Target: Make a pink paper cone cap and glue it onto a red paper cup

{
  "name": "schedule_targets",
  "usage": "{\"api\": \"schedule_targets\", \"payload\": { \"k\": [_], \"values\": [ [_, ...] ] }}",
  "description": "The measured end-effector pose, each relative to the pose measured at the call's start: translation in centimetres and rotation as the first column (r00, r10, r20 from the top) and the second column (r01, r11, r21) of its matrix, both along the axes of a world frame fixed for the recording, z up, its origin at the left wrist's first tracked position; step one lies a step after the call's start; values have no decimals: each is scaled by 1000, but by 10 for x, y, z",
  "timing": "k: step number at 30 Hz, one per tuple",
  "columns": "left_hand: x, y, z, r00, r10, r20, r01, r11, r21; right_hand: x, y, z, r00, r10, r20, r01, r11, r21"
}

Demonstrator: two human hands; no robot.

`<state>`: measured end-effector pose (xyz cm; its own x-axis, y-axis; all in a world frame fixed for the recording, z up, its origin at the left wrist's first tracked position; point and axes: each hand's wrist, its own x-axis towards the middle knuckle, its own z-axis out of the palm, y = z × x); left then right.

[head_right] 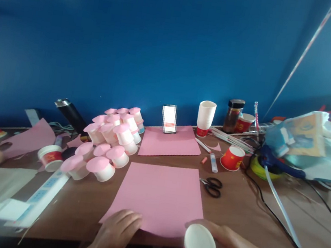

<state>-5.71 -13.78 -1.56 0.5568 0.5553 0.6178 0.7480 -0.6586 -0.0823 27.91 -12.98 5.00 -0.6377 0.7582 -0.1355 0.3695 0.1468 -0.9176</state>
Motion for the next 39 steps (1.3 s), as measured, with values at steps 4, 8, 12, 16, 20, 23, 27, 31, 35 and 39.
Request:
{"api": "schedule_targets", "payload": {
  "k": [4, 8, 12, 16, 20, 23, 27, 31, 35, 39],
  "values": [
    [3, 7, -4, 1000, -25, 3, 25, 997, -78, 9, 8, 3, 1000, 16, -16, -17, 998, -65],
    [3, 12, 4, 999, -51, -6, 49, 977, -210, 0, 19, 12, 1000, -22, -16, 20, 991, -134],
    [-1, 11, 4, 998, -60, 1, 58, 967, -249, -6, 28, 11, 999, -6, -54, -1, 991, -132],
    [-15, 18, -1, 995, -101, 19, 103, 958, -268, -11, 33, 7, 997, 10, -77, -19, 993, -121],
    [-30, 33, 2, 993, -117, 15, 116, 947, -300, -29, 34, 3, 998, 39, -54, -41, 999, -29],
    [-34, 45, 8, 994, -90, -67, 59, 926, -372, -45, 33, -3, 999, 18, 42, -23, 993, 119],
    [-22, 52, 14, 991, 42, -123, -97, 874, -476, -57, 28, -9, 993, 42, 112, -61, 982, 176],
    [3, 51, 15, 980, 105, -171, -172, 875, -452, -53, 26, -6, 989, 72, 127, -93, 982, 165],
    [22, 52, 14, 971, 163, -172, -225, 865, -448, -48, 37, -6, 998, 36, 52, -44, 986, 162],
    [25, 60, 9, 988, 110, -105, -145, 895, -423, -58, 60, -8, 986, -103, -135, 120, 985, 127]
  ]
}}
